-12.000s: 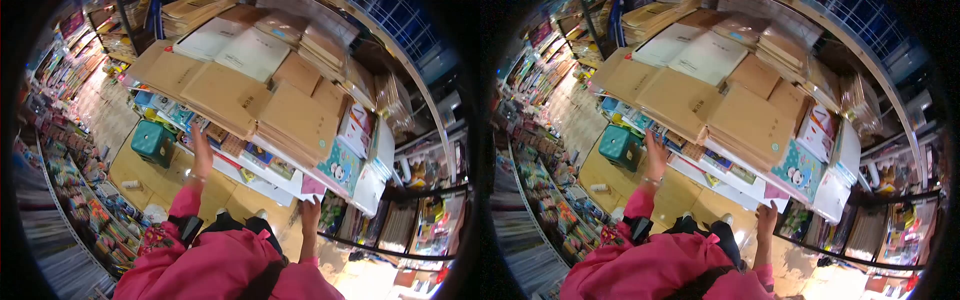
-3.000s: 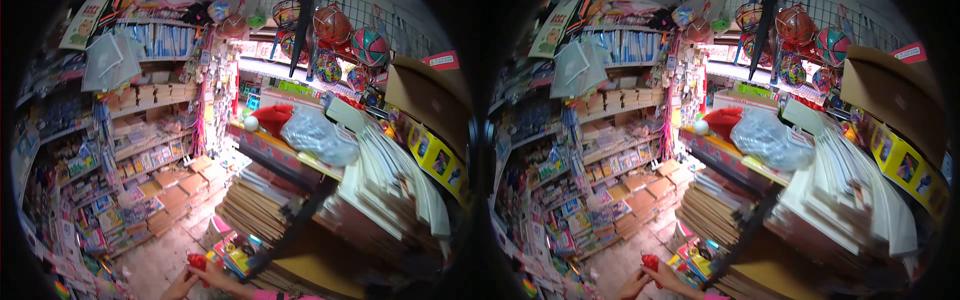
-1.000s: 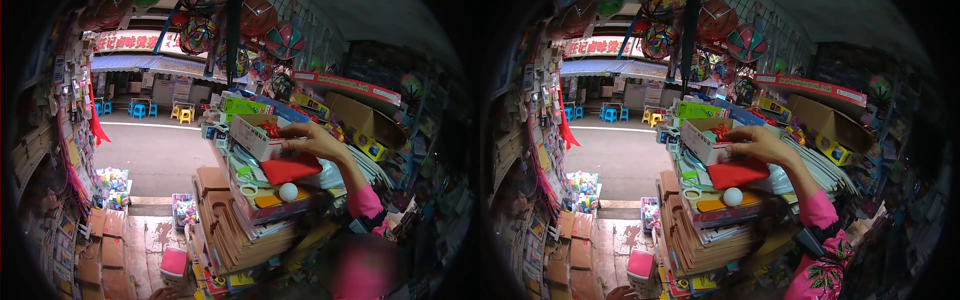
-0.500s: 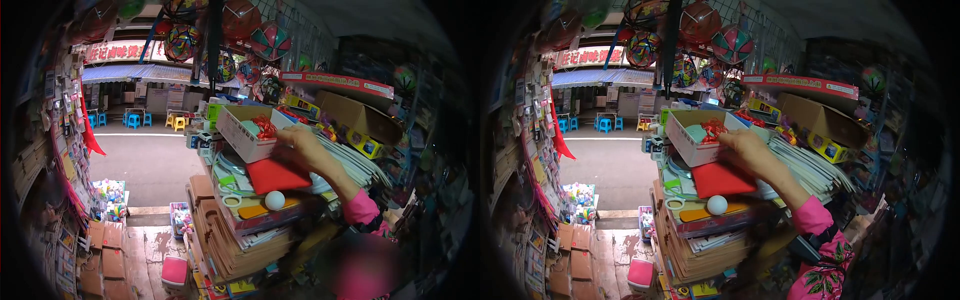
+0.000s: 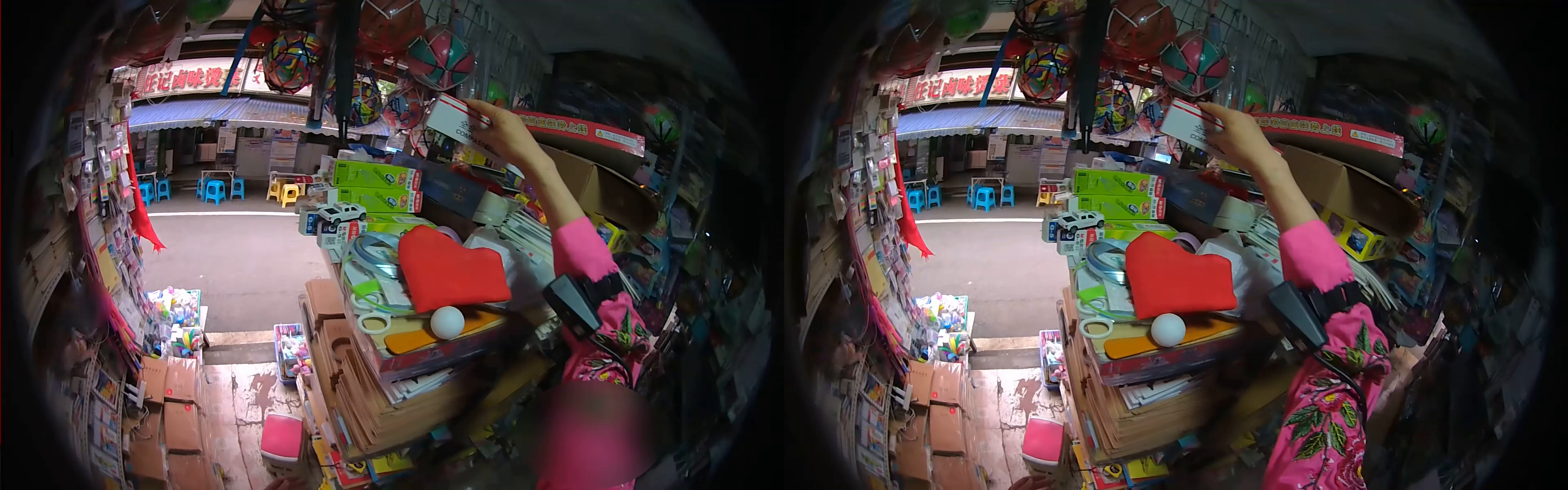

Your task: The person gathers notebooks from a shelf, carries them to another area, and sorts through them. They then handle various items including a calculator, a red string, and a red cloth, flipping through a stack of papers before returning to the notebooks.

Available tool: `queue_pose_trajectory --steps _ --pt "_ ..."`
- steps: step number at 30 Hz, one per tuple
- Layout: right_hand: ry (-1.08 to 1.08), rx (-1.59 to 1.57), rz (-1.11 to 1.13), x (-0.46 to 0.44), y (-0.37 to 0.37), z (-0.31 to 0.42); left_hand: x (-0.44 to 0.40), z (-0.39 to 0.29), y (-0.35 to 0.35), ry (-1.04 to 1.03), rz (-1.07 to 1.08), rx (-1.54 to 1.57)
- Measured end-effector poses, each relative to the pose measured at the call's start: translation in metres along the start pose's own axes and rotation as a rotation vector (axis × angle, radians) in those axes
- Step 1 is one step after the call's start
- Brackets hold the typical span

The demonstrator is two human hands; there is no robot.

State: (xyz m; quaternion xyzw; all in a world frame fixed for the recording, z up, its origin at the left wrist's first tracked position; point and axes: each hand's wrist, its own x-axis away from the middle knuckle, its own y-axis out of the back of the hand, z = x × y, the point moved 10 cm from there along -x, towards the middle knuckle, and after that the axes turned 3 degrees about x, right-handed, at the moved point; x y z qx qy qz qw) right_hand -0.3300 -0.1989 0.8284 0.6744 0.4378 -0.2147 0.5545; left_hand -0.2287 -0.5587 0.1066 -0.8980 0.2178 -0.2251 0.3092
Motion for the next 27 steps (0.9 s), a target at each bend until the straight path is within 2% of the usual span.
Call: queue_pose_trajectory --steps 2,4,6,10,11,13,15,17,18,21,27 --pt "-0.239 0.160 0.043 0.007 -0.026 -0.033 0.006 0.002 0.006 0.010 -0.021 0.001" --pt "-0.293 0.399 0.188 0.018 -0.067 -0.065 0.014 0.001 0.012 0.013 -0.052 -0.005" --pt "-0.391 0.429 0.322 0.032 -0.092 -0.087 0.024 0.001 0.018 0.015 -0.080 -0.010" --pt "-0.436 0.461 0.338 0.033 -0.093 -0.086 0.043 0.001 0.026 0.023 -0.139 -0.021" --pt "-0.427 0.457 0.344 0.031 -0.091 -0.077 0.046 0.000 0.027 0.022 -0.148 -0.024" --pt "-0.283 0.531 0.199 0.018 -0.078 -0.041 0.053 -0.002 0.027 0.019 -0.168 -0.044" --pt "-0.273 0.457 0.248 0.006 -0.090 -0.028 0.056 -0.001 0.028 0.018 -0.189 -0.062" --pt "-0.053 0.145 0.255 -0.006 -0.110 0.009 0.056 -0.008 0.020 0.022 -0.197 -0.062" --pt "-0.089 0.080 0.368 -0.007 -0.121 0.018 0.056 -0.019 0.006 -0.004 -0.164 -0.096" --pt "-0.077 0.043 0.490 -0.006 -0.131 0.062 0.050 -0.025 -0.007 -0.058 -0.106 -0.182" --pt "-0.043 0.020 0.591 0.001 -0.138 0.081 0.020 -0.010 -0.013 0.030 -0.095 -0.098"
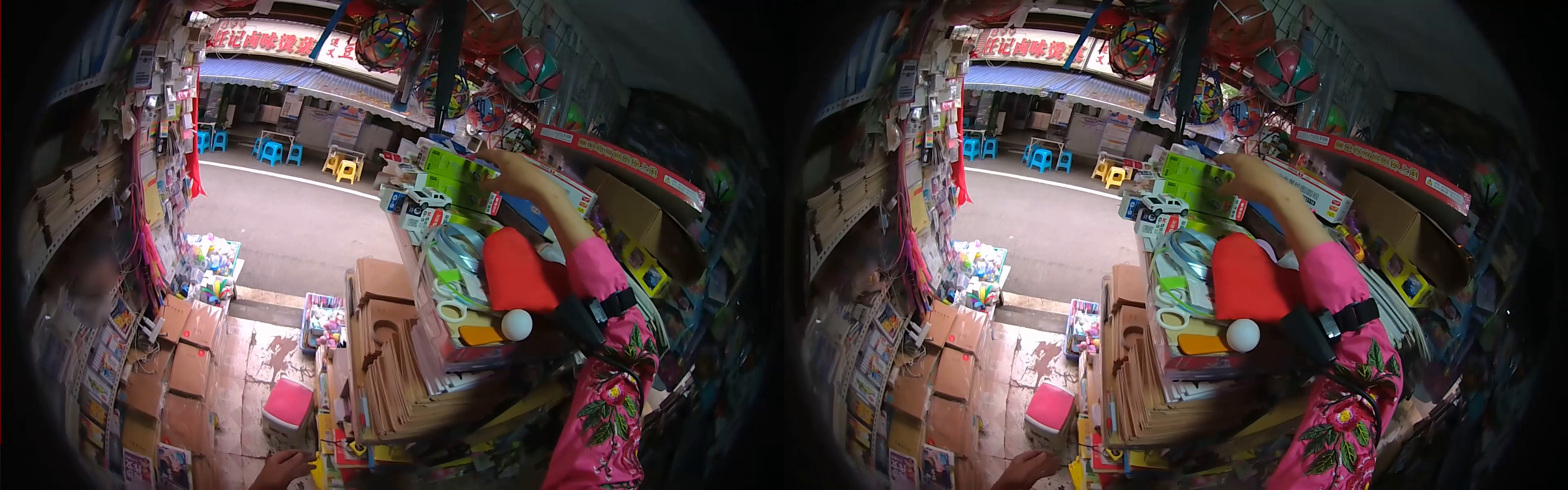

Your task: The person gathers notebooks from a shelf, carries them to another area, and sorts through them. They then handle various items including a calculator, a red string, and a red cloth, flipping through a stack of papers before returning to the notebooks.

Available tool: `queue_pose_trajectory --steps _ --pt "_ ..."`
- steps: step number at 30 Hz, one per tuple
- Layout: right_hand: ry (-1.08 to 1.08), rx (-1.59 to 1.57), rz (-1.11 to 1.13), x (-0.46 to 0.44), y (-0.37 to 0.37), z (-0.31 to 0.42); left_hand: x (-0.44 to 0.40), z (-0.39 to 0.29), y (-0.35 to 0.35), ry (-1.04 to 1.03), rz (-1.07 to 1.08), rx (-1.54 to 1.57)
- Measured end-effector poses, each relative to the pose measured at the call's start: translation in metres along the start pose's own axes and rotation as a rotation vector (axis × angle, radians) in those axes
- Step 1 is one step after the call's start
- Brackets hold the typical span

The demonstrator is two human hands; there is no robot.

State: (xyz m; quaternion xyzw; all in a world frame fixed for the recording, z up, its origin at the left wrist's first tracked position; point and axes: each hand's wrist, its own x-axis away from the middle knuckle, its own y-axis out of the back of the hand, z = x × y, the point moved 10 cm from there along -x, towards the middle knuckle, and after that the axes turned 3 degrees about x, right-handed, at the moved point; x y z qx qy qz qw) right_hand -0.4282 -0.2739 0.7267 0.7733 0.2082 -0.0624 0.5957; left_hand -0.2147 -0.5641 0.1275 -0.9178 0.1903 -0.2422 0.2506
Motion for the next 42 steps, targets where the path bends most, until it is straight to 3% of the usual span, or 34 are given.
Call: queue_pose_trajectory --steps 2,6,13,16,19,21,25,30,34,36,38,42 --pt "0.015 0.001 -0.001 0.005 0.001 0.001 -0.005 -0.013 -0.021 0.048 0.066 0.009" --pt "0.060 0.032 0.022 0.017 0.002 0.002 -0.038 -0.066 -0.050 -0.176 0.190 -0.146" --pt "0.164 -0.416 0.411 0.112 -0.018 0.059 -0.067 -0.139 -0.117 -0.334 0.302 -0.218" --pt "0.159 -0.383 0.417 0.142 -0.022 0.058 -0.083 -0.152 -0.131 -0.304 0.393 -0.203" --pt "-0.036 -0.374 0.396 0.151 -0.037 0.024 -0.111 -0.165 -0.131 -0.261 0.433 -0.231" --pt "-0.017 -0.281 0.186 0.146 -0.039 0.003 -0.126 -0.178 -0.131 -0.240 0.476 -0.218" --pt "-0.070 -0.020 0.078 0.140 -0.047 0.018 -0.154 -0.201 -0.112 -0.190 0.575 -0.176" --pt "-0.164 -0.008 0.191 0.130 -0.056 0.020 -0.174 -0.225 -0.076 -0.083 0.632 -0.284" --pt "-0.256 0.130 0.102 0.127 -0.028 0.034 -0.194 -0.231 -0.058 -0.001 0.677 -0.280" --pt "-0.393 -0.004 0.073 0.129 -0.012 0.038 -0.200 -0.229 -0.059 0.034 0.708 -0.280" --pt "-0.375 0.048 0.113 0.126 0.001 0.063 -0.201 -0.226 -0.066 0.055 0.761 -0.279" --pt "-0.467 -0.146 0.350 0.134 -0.012 0.102 -0.202 -0.218 -0.080 0.100 0.855 -0.219"
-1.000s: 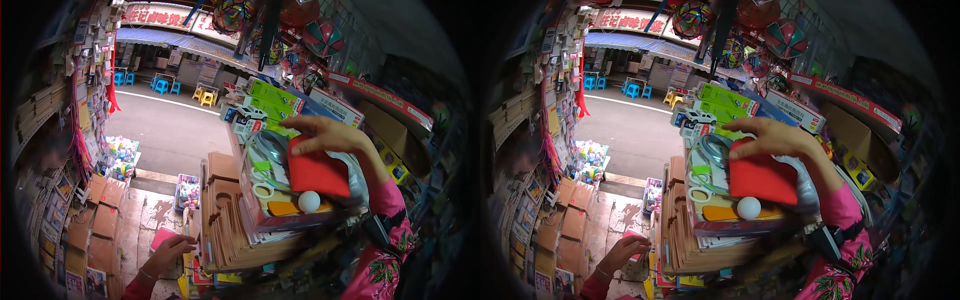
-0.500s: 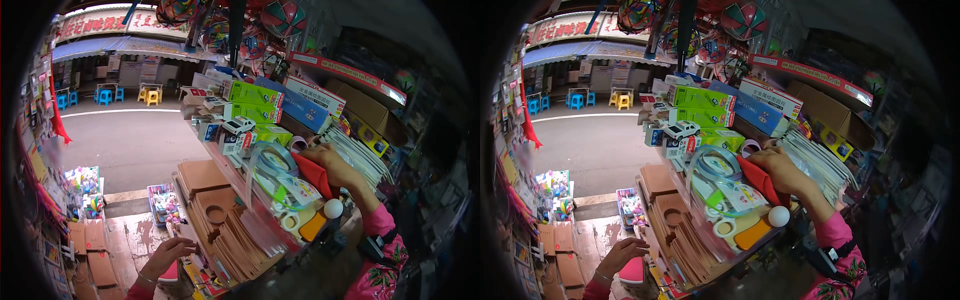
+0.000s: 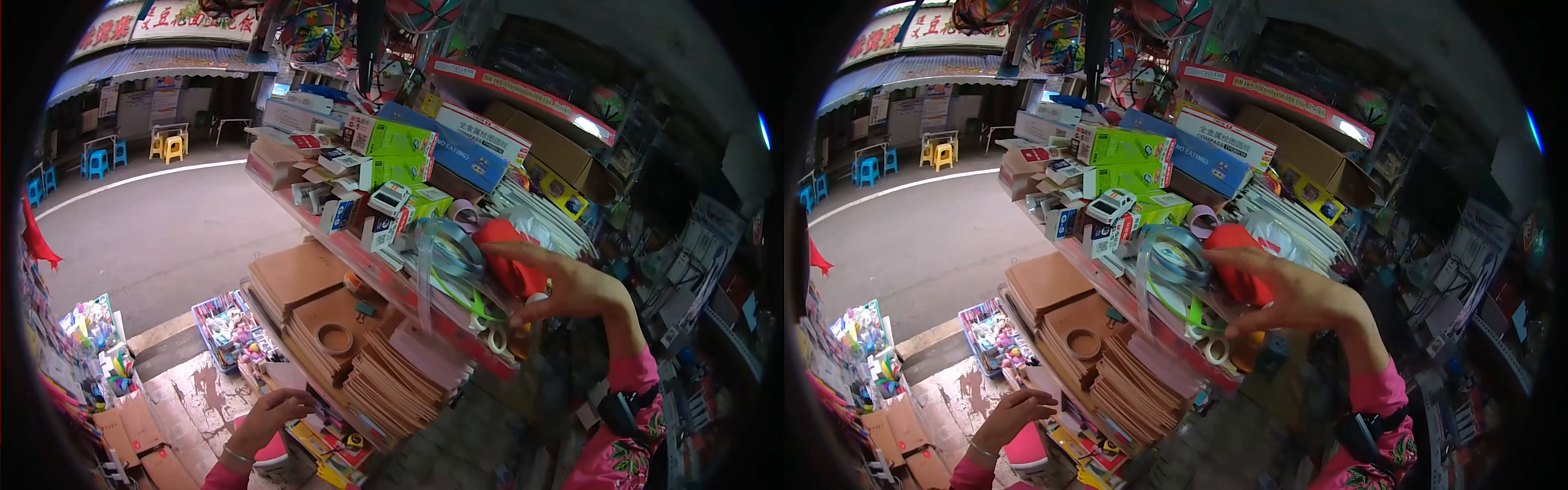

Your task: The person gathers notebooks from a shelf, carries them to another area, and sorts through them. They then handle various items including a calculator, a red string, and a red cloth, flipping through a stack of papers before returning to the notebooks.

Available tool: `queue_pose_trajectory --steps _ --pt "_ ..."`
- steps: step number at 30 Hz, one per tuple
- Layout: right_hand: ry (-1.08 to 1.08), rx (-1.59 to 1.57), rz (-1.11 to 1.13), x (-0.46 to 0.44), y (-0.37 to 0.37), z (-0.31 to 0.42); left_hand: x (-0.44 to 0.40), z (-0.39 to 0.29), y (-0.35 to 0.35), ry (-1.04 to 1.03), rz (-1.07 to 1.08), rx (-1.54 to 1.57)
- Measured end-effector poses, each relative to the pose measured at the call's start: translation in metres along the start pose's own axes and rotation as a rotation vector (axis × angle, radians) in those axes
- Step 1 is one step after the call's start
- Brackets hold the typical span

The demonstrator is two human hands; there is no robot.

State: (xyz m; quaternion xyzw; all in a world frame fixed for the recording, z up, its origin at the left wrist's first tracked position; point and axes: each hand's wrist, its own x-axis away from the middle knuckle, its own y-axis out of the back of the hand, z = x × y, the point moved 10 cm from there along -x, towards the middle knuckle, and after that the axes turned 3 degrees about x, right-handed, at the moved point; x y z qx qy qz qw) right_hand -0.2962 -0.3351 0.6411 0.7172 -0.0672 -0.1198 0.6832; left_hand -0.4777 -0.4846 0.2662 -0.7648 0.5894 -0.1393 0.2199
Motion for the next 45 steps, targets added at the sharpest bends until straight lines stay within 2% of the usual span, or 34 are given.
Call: queue_pose_trajectory --steps 2,4,6,9,12,14,16,18,19,20,23,24,26,27,29,30,33,36,37,38,39,40,41,42,44,45 --pt "0.058 -0.092 0.005 0.003 -0.013 0.018 -0.005 0.002 -0.003 -0.003 0.008 0.009" --pt "-0.009 -0.081 0.022 0.001 -0.024 0.015 -0.008 -0.006 -0.015 0.011 0.068 -0.021" --pt "0.033 -0.155 -0.005 -0.005 -0.026 0.010 -0.011 -0.028 -0.031 0.017 0.122 -0.059" --pt "0.031 -0.156 -0.016 -0.007 -0.027 0.006 -0.013 -0.084 -0.073 -0.031 0.356 -0.293" --pt "0.036 -0.149 -0.037 -0.009 -0.021 0.017 -0.021 -0.146 -0.114 -0.168 0.415 -0.615" --pt "0.041 -0.180 -0.034 -0.009 -0.019 0.015 -0.024 -0.183 -0.146 -0.326 0.451 -0.710" --pt "0.027 -0.190 -0.023 -0.012 -0.018 0.004 -0.031 -0.204 -0.172 -0.362 0.462 -0.733" --pt "-0.007 -0.192 0.017 -0.012 -0.023 -0.004 -0.030 -0.228 -0.205 -0.561 0.496 -0.944" --pt "0.078 -0.014 -0.117 -0.013 -0.015 -0.001 -0.032 -0.236 -0.215 -0.725 0.505 -1.010" --pt "0.161 0.165 -0.250 -0.010 -0.008 0.005 -0.038 -0.237 -0.220 -0.726 0.505 -1.014" --pt "0.096 0.106 -0.362 -0.014 0.008 -0.009 -0.039 -0.250 -0.238 -0.929 0.419 -1.198" --pt "0.096 0.102 -0.365 -0.016 0.014 -0.017 -0.044 -0.253 -0.241 -0.927 0.421 -1.202" --pt "-0.048 0.091 -0.522 -0.015 0.042 -0.054 -0.048 -0.262 -0.248 -0.970 0.429 -1.169" --pt "-0.050 0.089 -0.526 -0.018 0.045 -0.067 -0.050 -0.262 -0.251 -0.970 0.433 -1.173" --pt "-0.105 0.082 -0.713 -0.015 0.060 -0.102 -0.058 -0.258 -0.259 -0.910 0.479 -1.167" --pt "-0.108 0.082 -0.720 -0.019 0.061 -0.118 -0.061 -0.256 -0.263 -0.879 0.502 -1.163" --pt "-0.318 0.040 -0.914 -0.023 0.073 -0.179 -0.082 -0.250 -0.271 -0.851 0.492 -1.297" --pt "-0.363 0.106 -0.910 -0.027 0.077 -0.184 -0.101 -0.253 -0.279 -0.835 0.486 -1.431" --pt "-0.472 0.193 -0.845 -0.031 0.080 -0.194 -0.107 -0.248 -0.284 -0.759 0.526 -1.419" --pt "-0.474 0.185 -0.850 -0.032 0.084 -0.198 -0.112 -0.243 -0.289 -0.682 0.566 -1.407" --pt "-0.462 0.164 -0.897 -0.029 0.089 -0.201 -0.113 -0.239 -0.298 -0.768 0.616 -1.452" --pt "-0.451 0.145 -0.941 -0.026 0.095 -0.200 -0.115 -0.236 -0.305 -0.763 0.622 -1.457" --pt "-0.408 -0.107 -1.010 -0.020 0.109 -0.192 -0.119 -0.231 -0.309 -0.730 0.622 -1.481" --pt "-0.381 -0.131 -0.980 -0.020 0.113 -0.181 -0.123 -0.227 -0.313 -0.699 0.617 -1.502" --pt "-0.302 -0.241 -0.723 -0.039 0.106 -0.186 -0.140 -0.217 -0.315 -0.621 0.633 -1.558" --pt "-0.302 -0.252 -0.718 -0.042 0.101 -0.188 -0.149 -0.207 -0.313 -0.541 0.653 -1.610"
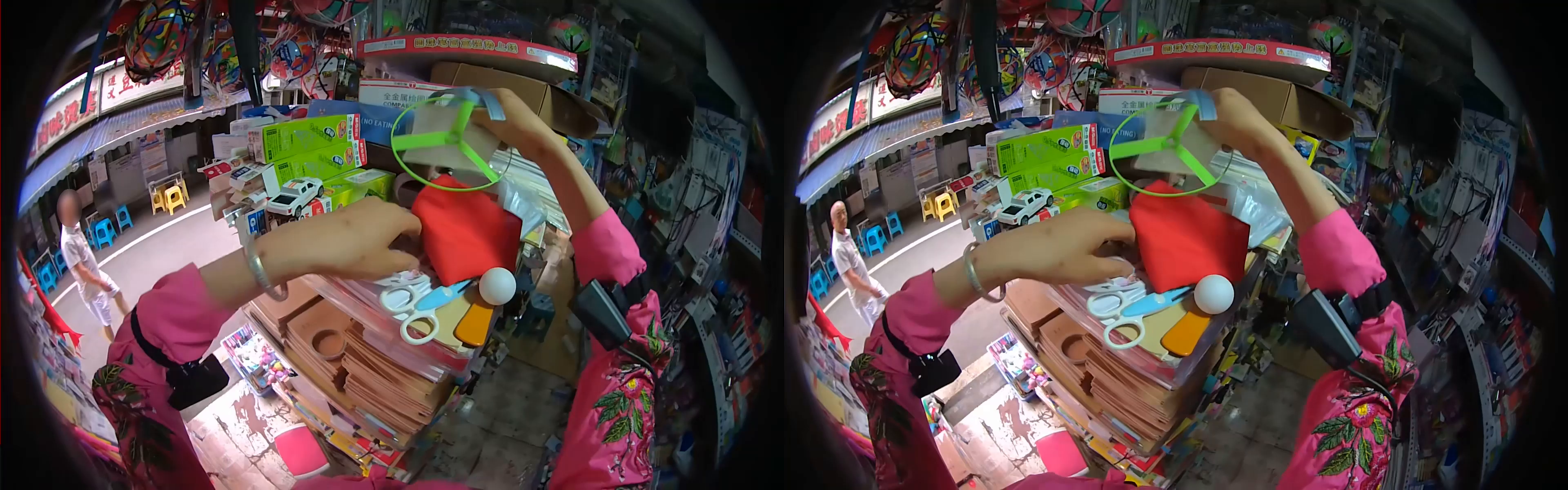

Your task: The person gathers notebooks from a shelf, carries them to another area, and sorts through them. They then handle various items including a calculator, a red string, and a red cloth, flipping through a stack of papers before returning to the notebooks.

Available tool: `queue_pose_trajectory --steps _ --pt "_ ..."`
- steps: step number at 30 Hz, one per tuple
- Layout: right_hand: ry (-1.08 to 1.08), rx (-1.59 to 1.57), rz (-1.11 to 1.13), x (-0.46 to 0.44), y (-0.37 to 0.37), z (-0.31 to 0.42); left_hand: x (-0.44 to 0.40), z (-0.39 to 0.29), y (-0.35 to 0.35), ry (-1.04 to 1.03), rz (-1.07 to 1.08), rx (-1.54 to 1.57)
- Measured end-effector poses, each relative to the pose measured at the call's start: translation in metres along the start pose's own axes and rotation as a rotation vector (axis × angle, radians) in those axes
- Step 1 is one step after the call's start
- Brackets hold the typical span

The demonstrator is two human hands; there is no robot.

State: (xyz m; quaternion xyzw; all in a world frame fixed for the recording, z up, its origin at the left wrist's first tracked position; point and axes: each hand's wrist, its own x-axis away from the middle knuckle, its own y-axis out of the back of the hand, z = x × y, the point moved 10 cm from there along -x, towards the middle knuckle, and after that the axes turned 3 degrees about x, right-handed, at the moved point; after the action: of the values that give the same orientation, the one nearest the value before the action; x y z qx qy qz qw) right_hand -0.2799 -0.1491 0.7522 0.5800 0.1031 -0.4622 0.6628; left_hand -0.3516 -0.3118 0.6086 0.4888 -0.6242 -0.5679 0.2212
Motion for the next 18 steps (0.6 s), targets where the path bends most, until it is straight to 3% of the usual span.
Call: queue_pose_trajectory --steps 2,3,5,8,10,12,13,14,15,18 --pt "0.399 0.207 0.180 0.006 -0.036 0.021 -0.006 -0.010 -0.001 -0.002 -0.004 -0.032" --pt "0.390 0.366 0.306 -0.002 -0.061 0.009 -0.010 -0.017 0.000 -0.014 -0.017 -0.068" --pt "0.034 0.505 0.425 0.015 -0.074 0.014 -0.019 -0.023 -0.005 -0.006 0.011 -0.064" --pt "0.138 0.322 0.420 0.017 -0.064 0.040 -0.025 -0.025 -0.009 -0.015 0.017 -0.020" --pt "0.136 0.418 0.403 0.037 -0.040 0.056 -0.026 -0.024 -0.009 0.008 0.044 -0.012" --pt "0.523 0.458 -0.141 0.086 -0.003 0.090 -0.024 -0.026 -0.009 0.012 0.049 -0.045" --pt "0.687 0.182 -0.316 0.133 0.014 0.112 -0.021 -0.025 -0.010 0.020 0.051 -0.076" --pt "0.433 -0.272 -0.167 0.167 0.008 0.105 -0.015 -0.027 -0.008 -0.170 -0.082 0.045" --pt "0.568 -0.212 -0.219 0.214 0.001 0.115 -0.017 -0.028 -0.007 -0.186 -0.099 0.057" --pt "0.582 -0.063 -0.152 0.273 -0.048 0.121 -0.018 -0.017 -0.016 0.004 0.016 -0.091"
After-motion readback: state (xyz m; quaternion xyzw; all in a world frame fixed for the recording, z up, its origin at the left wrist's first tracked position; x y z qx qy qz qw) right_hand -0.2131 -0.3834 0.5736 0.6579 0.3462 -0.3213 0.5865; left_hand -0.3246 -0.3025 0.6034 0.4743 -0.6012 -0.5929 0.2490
